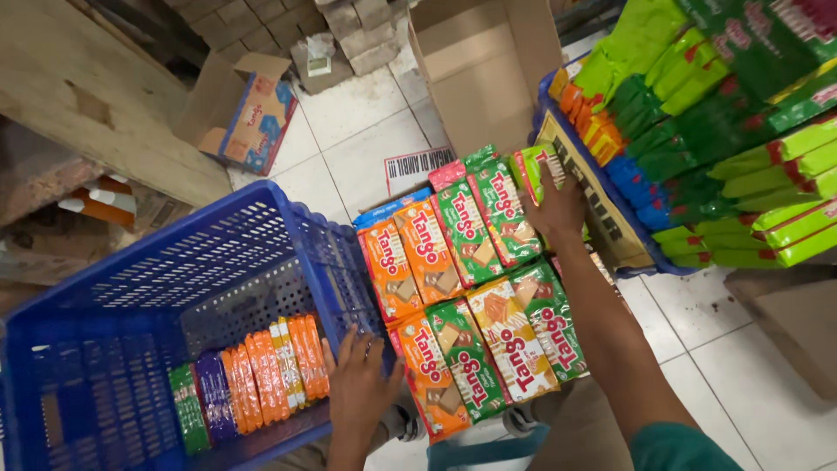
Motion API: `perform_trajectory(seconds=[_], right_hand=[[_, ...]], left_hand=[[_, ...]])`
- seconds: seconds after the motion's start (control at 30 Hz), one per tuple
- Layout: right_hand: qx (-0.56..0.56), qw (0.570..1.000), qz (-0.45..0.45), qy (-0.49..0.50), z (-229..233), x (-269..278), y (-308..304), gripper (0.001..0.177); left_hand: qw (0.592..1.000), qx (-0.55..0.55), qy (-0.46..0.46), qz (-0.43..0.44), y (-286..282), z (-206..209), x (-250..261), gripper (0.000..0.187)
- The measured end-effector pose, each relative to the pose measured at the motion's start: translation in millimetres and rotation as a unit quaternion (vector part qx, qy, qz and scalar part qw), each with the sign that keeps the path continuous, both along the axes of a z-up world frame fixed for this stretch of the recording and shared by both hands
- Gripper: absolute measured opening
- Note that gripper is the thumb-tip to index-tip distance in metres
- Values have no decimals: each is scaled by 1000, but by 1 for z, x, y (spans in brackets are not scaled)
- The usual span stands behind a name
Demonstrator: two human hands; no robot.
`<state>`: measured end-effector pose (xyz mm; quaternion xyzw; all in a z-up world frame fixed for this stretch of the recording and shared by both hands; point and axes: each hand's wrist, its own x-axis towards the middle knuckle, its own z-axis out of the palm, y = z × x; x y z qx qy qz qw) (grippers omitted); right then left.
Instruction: The person transfers packets of Tango snacks from a blue plastic basket into a cardboard box. They pick up stacks of packets, including orange, green, and blue varieties, and arrange them inside the box.
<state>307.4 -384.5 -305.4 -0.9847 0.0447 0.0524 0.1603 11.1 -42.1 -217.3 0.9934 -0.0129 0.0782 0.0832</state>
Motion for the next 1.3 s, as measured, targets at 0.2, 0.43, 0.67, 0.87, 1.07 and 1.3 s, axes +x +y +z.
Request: perform_trajectory(seconds=[0.2, 0.43, 0.67, 0.87, 1.07, 1.3], right_hand=[[-30, 996, 26, 81, -11, -8, 9, 100], [-47, 980, 18, 195, 19, -22, 16, 95], [27, 993, 51, 105, 28, -51, 5, 84], [-43, 995, 65, -69, 28, -81, 27, 63], [227, 903, 212, -297, 58, -136, 124, 40], [406, 857, 280, -147, 110, -226, 254, 27]], left_hand=[[1000, -6, -1, -7, -1, 5, -1, 44], [1000, -19, 19, -5, -3, 3, 1, 47], [999, -35, 14, -15, -6, 5, 3, 43], [997, -47, -53, -9, -7, -12, 7, 44], [985, -138, -108, -2, -8, -16, 10, 37], [893, -429, -122, 55, 23, -13, 15, 19]])
